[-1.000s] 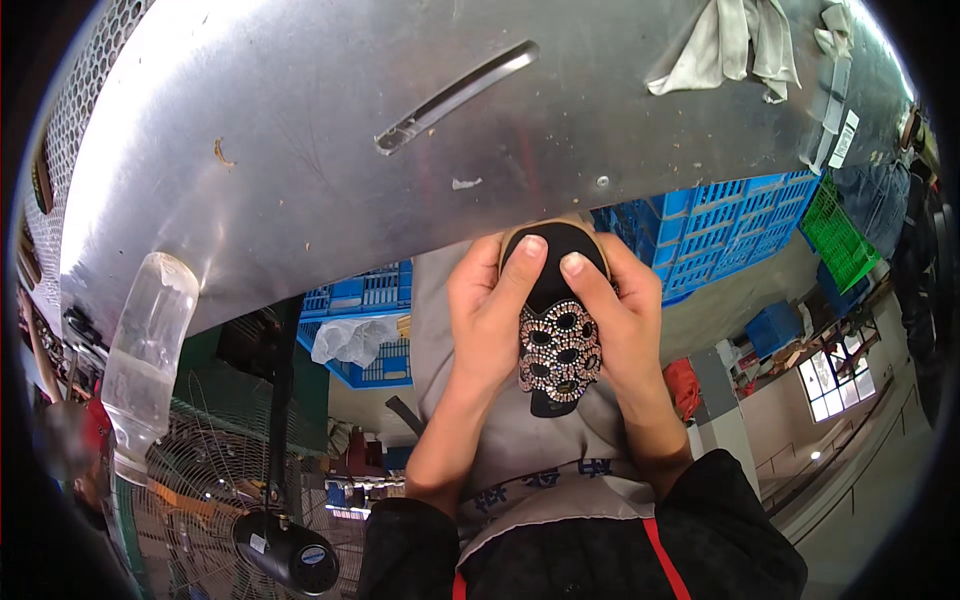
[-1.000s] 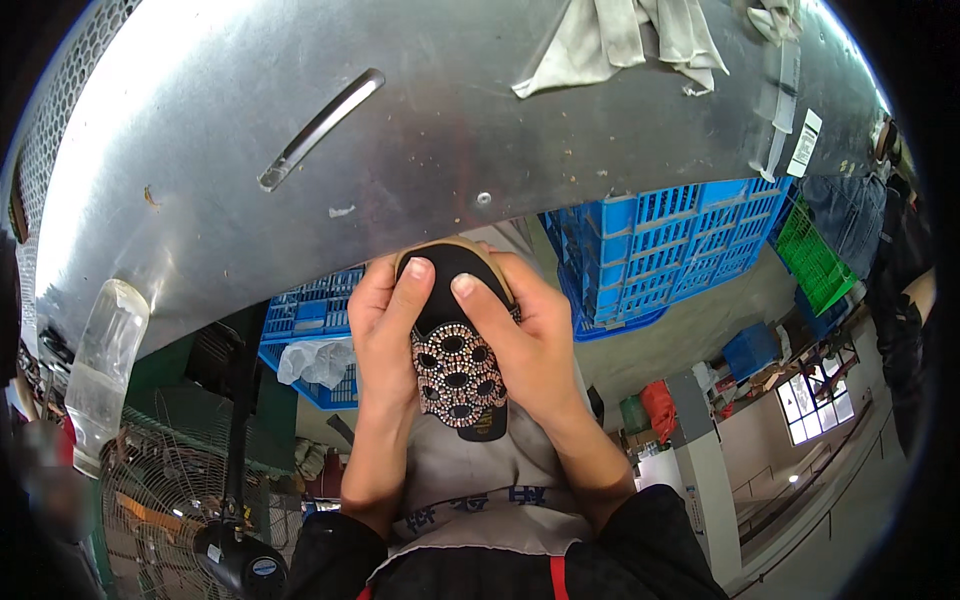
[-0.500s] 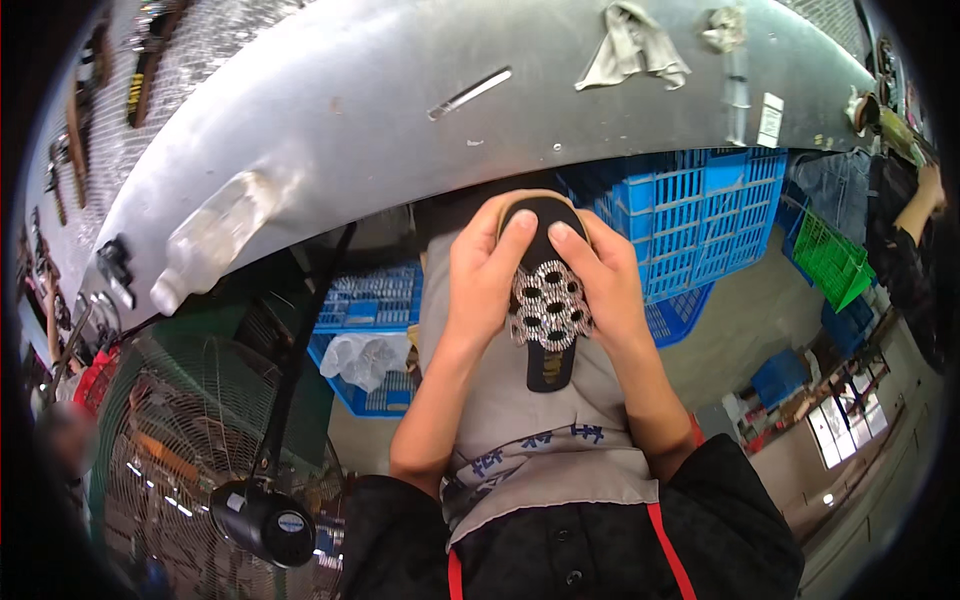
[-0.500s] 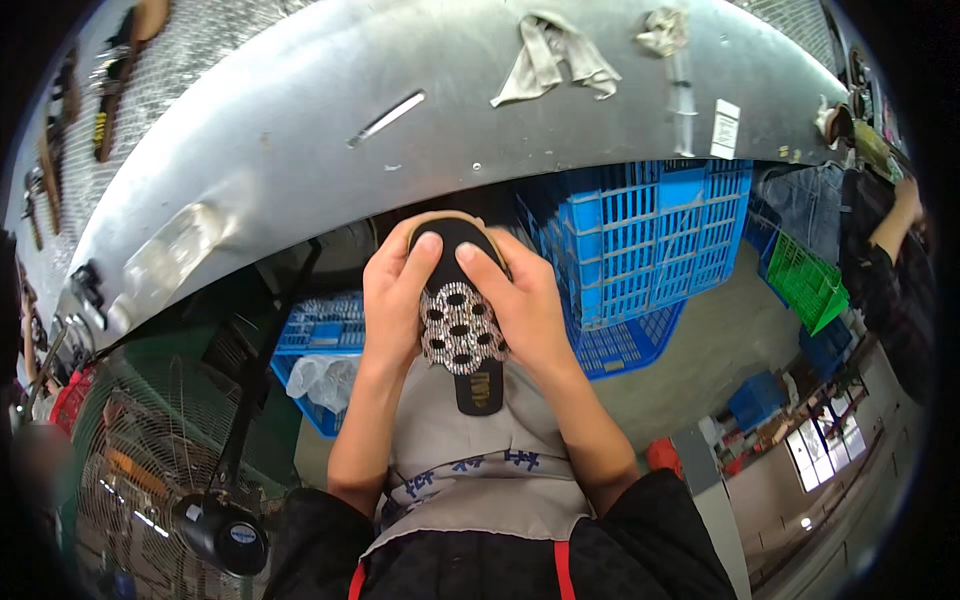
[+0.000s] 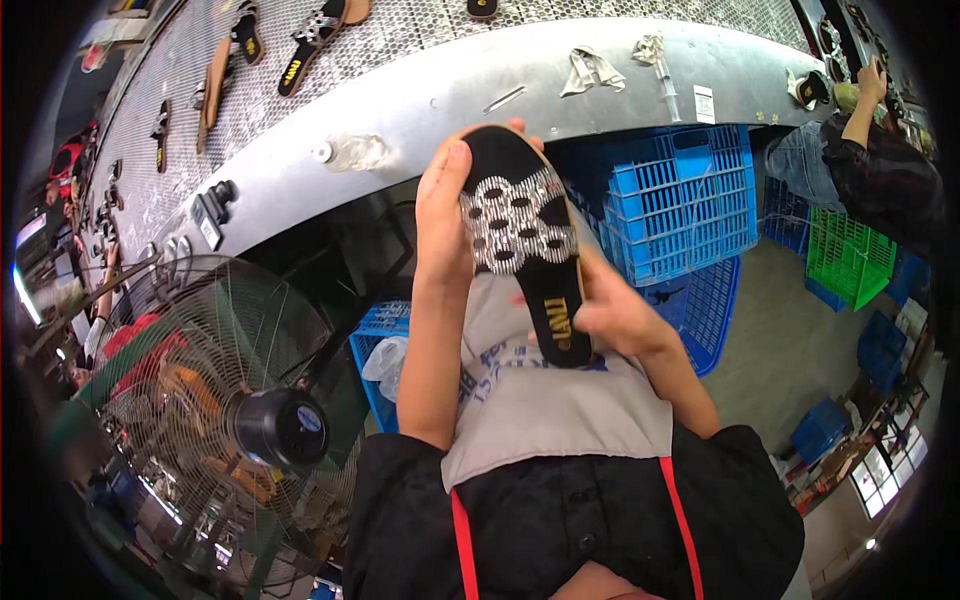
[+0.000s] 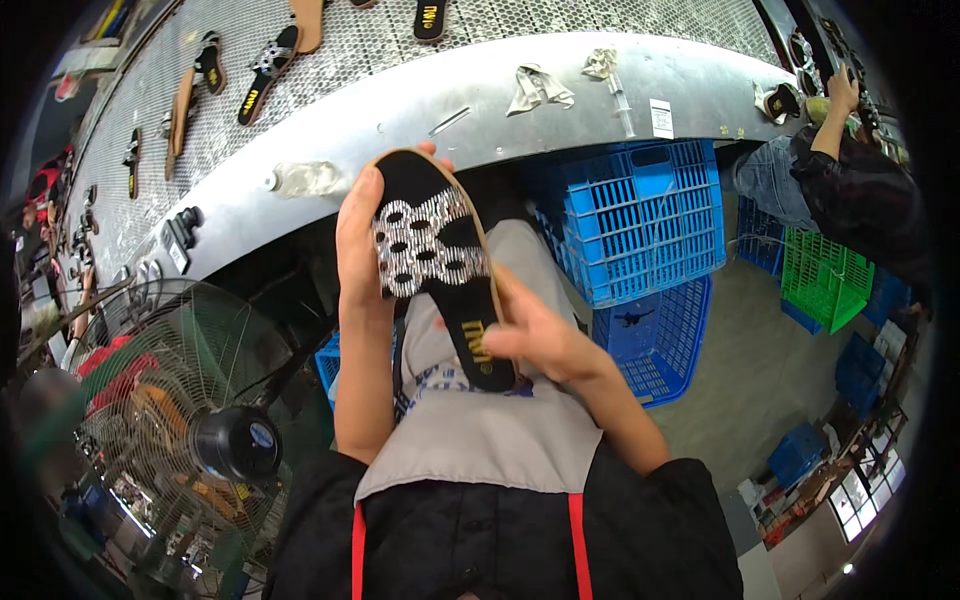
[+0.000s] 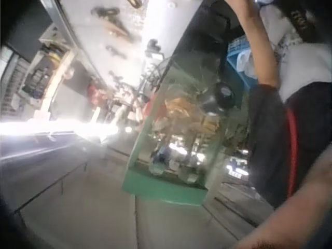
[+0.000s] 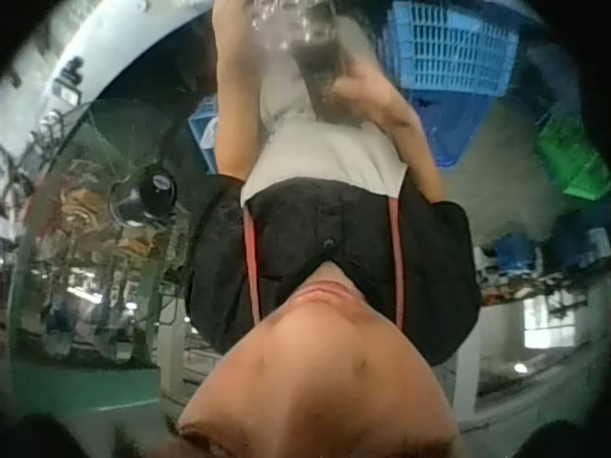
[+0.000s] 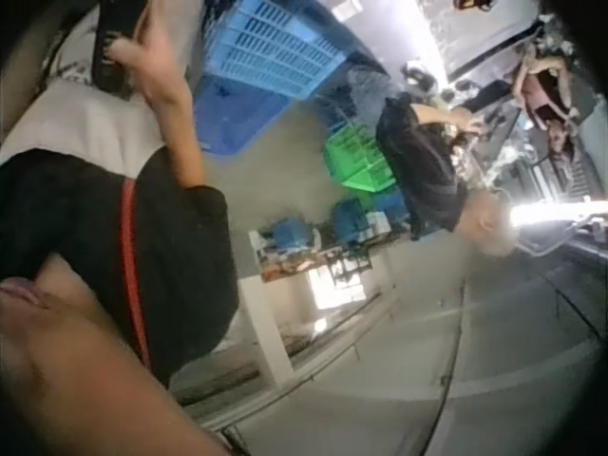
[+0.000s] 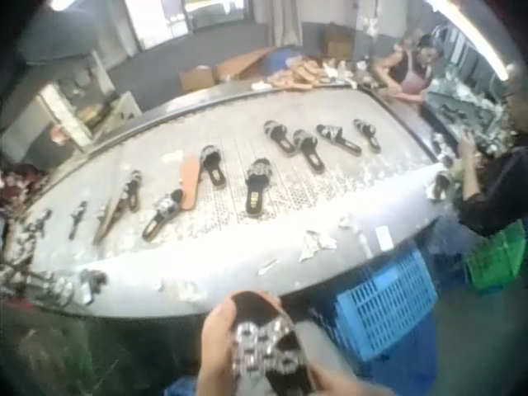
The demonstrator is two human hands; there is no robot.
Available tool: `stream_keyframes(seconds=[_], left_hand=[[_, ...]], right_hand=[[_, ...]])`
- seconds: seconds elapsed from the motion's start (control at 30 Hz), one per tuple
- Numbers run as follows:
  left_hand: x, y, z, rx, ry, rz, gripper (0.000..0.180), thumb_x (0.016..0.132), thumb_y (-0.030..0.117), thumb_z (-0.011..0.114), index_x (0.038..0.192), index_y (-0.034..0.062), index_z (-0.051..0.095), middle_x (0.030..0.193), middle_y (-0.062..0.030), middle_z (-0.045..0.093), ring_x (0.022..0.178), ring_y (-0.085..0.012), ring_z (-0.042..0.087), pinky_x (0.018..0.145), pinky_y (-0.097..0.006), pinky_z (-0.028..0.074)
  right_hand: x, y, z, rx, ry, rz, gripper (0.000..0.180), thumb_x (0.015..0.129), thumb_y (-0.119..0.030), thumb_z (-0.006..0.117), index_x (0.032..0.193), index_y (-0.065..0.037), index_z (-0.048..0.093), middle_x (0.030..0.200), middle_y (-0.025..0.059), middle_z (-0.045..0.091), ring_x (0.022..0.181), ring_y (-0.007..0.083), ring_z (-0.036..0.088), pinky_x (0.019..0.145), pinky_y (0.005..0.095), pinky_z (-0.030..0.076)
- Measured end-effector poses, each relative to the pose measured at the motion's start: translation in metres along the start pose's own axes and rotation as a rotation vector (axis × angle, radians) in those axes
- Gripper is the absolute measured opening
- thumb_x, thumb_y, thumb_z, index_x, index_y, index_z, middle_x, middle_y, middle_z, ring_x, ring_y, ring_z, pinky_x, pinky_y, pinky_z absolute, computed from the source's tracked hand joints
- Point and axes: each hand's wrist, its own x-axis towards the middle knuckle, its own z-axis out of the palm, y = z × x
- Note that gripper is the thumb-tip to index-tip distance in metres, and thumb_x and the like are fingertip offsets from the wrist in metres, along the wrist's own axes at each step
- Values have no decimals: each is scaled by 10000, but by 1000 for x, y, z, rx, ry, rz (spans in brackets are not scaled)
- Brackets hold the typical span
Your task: The recorder cleans and inspects several black sandals with crystal embellishments on a factory assembly line.
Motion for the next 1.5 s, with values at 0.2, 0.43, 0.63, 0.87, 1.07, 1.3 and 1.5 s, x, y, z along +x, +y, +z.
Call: stream_keyframes(seconds=[0.2, 0.43, 0.63, 0.87, 1.07, 1.3, 1.5], left_hand=[[35, -1, -9, -219, -94, -130, 516, 1105, 380, 339, 1483, 39, 419, 1522, -272, 456, 1410, -425, 453, 1073, -615, 480], [103, -12, -17, -662, -390, -284, 584, 1110, 475, 211, 1491, 77, 405, 1469, -221, 484, 1394, -446, 447, 1114, -756, 338], [176, 11, 13, -491, -231, -274, 678, 1097, 553, 211, 1270, 15, 586, 1125, -145, 673, 1095, -348, 620, 1013, -642, 475], [266, 18, 45, -536, -295, -346, 659, 1094, 532, 223, 1279, 13, 585, 1179, -141, 647, 1135, -340, 586, 1052, -606, 448], [322, 17, 69, -660, -259, -386, 561, 1097, 462, 293, 1277, 19, 587, 1163, -152, 668, 1137, -357, 602, 1014, -629, 479], [384, 33, 88, -338, -161, -353, 595, 1107, 475, 253, 1217, -2, 590, 1135, -199, 662, 1075, -392, 660, 939, -600, 552], [414, 43, 97, -93, -75, -343, 628, 1097, 461, 233, 1196, -50, 584, 1129, -240, 641, 1097, -417, 620, 941, -562, 557]], right_hand=[[0, -13, 38, 262, 28, 119, 772, 1004, -249, 614, 1609, -70, 171, 1507, 259, 449, 1160, 388, 655, 835, 527, 622], [28, -50, 22, 511, 7, 53, 690, 1101, -550, 210, 1598, -77, 279, 1525, 283, 431, 1184, 416, 637, 818, 545, 624], [65, -99, -6, 577, -52, 55, 779, 1050, -670, 199, 1618, -140, 262, 1564, 266, 388, 1352, 460, 499, 905, 688, 543], [109, -181, -27, 755, -28, 38, 874, 988, -774, 205, 1637, -189, 212, 1626, 210, 315, 1457, 466, 366, 920, 816, 433], [144, -226, -46, 785, -19, 56, 855, 985, -776, 214, 1646, -235, 179, 1631, 152, 315, 1473, 440, 351, 934, 821, 423], [175, -257, -75, 941, 21, -6, 786, 1031, -698, 220, 1649, -219, 142, 1670, 153, 222, 1519, 426, 260, 930, 853, 405], [187, -276, -84, 1035, 2, -58, 738, 1055, -651, 216, 1623, -180, 234, 1632, 132, 316, 1509, 411, 302, 944, 860, 394]])
